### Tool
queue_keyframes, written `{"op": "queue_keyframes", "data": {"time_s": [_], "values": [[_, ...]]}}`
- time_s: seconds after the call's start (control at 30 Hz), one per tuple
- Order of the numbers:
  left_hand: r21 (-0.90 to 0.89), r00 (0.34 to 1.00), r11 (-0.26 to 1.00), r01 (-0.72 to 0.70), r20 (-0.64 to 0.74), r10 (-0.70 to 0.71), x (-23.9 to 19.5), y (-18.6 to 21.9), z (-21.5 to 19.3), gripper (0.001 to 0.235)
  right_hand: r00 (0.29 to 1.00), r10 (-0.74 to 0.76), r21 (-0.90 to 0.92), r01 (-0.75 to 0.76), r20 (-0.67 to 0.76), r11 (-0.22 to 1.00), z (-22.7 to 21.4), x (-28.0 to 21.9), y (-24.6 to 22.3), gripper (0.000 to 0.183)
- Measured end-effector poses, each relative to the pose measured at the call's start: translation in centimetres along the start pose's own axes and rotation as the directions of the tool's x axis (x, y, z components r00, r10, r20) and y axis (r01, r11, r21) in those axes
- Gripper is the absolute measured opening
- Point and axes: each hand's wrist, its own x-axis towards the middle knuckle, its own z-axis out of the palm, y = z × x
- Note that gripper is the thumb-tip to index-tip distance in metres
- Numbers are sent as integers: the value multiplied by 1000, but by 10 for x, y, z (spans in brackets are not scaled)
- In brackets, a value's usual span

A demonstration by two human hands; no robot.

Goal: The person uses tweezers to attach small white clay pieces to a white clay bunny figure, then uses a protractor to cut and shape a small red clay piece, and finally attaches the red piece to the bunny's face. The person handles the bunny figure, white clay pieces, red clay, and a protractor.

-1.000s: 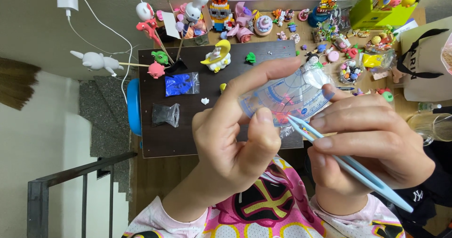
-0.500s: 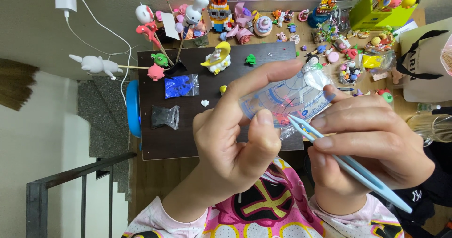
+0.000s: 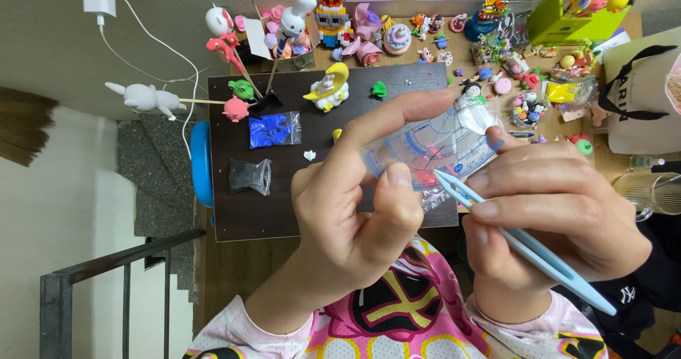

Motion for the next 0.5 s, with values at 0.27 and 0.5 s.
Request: {"op": "queue_keyframes", "data": {"time_s": [0.27,0.5], "values": [[-5,999,999,35,3,-35,0,0,0,46,1000,-6,3,6,28,1000,-3,2,2,12],[-14,999,999,47,4,-47,1,-1,1,44,999,-13,7,12,40,1000,-3,6,2,13]]}}
